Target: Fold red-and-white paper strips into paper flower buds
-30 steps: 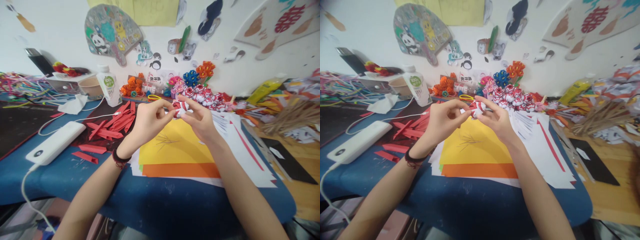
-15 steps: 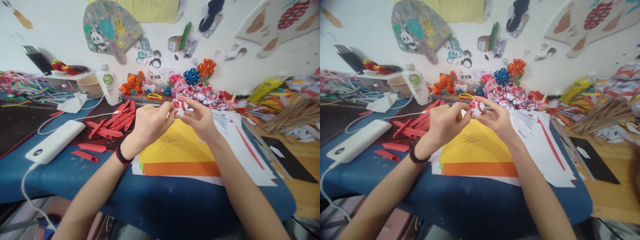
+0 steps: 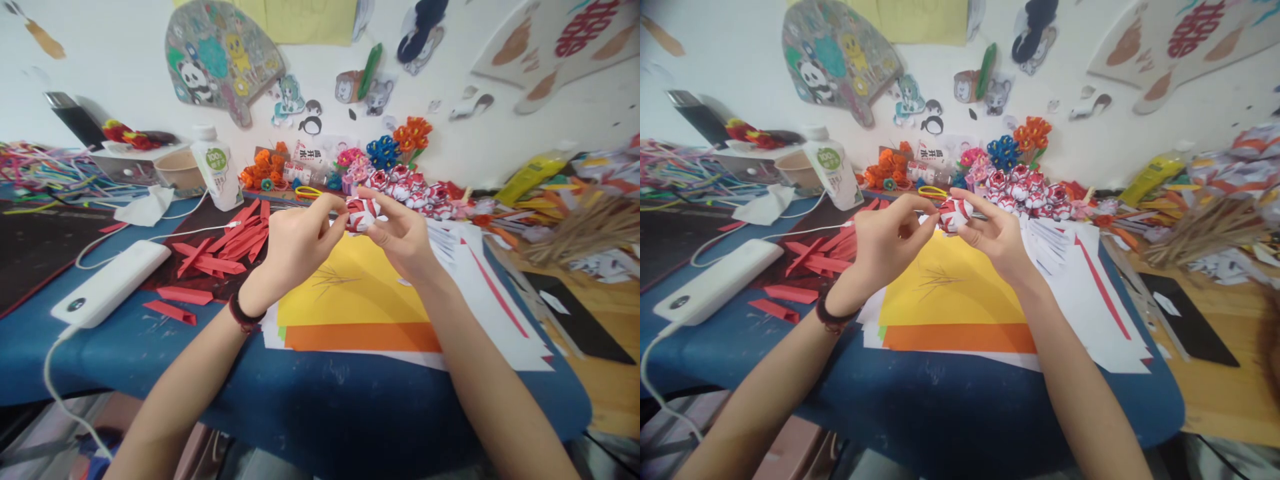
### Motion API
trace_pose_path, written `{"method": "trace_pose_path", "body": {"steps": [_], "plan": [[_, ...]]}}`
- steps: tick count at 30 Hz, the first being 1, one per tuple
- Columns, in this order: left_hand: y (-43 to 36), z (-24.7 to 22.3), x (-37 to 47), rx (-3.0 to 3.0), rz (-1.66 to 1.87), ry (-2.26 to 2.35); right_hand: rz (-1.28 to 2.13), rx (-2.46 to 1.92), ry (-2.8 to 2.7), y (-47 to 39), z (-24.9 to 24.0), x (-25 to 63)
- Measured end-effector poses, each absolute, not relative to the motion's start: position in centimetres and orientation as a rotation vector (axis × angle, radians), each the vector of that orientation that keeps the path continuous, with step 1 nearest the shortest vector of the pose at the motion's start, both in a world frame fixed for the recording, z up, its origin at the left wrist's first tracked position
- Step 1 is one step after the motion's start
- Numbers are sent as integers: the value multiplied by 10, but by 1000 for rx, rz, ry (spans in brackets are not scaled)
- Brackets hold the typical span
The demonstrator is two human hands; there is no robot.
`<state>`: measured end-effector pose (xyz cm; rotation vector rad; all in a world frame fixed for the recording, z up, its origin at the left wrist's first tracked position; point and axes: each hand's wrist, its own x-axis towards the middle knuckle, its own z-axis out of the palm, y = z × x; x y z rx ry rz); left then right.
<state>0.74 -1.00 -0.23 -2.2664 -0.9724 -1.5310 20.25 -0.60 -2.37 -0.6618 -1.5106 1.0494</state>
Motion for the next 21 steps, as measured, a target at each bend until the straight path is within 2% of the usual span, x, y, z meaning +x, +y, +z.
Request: {"method": "trace_pose_path", "body": {"steps": [21], "plan": [[-5, -4, 2, -2537, -1539, -957, 998, -601, -1563, 2, -31, 209]]}}
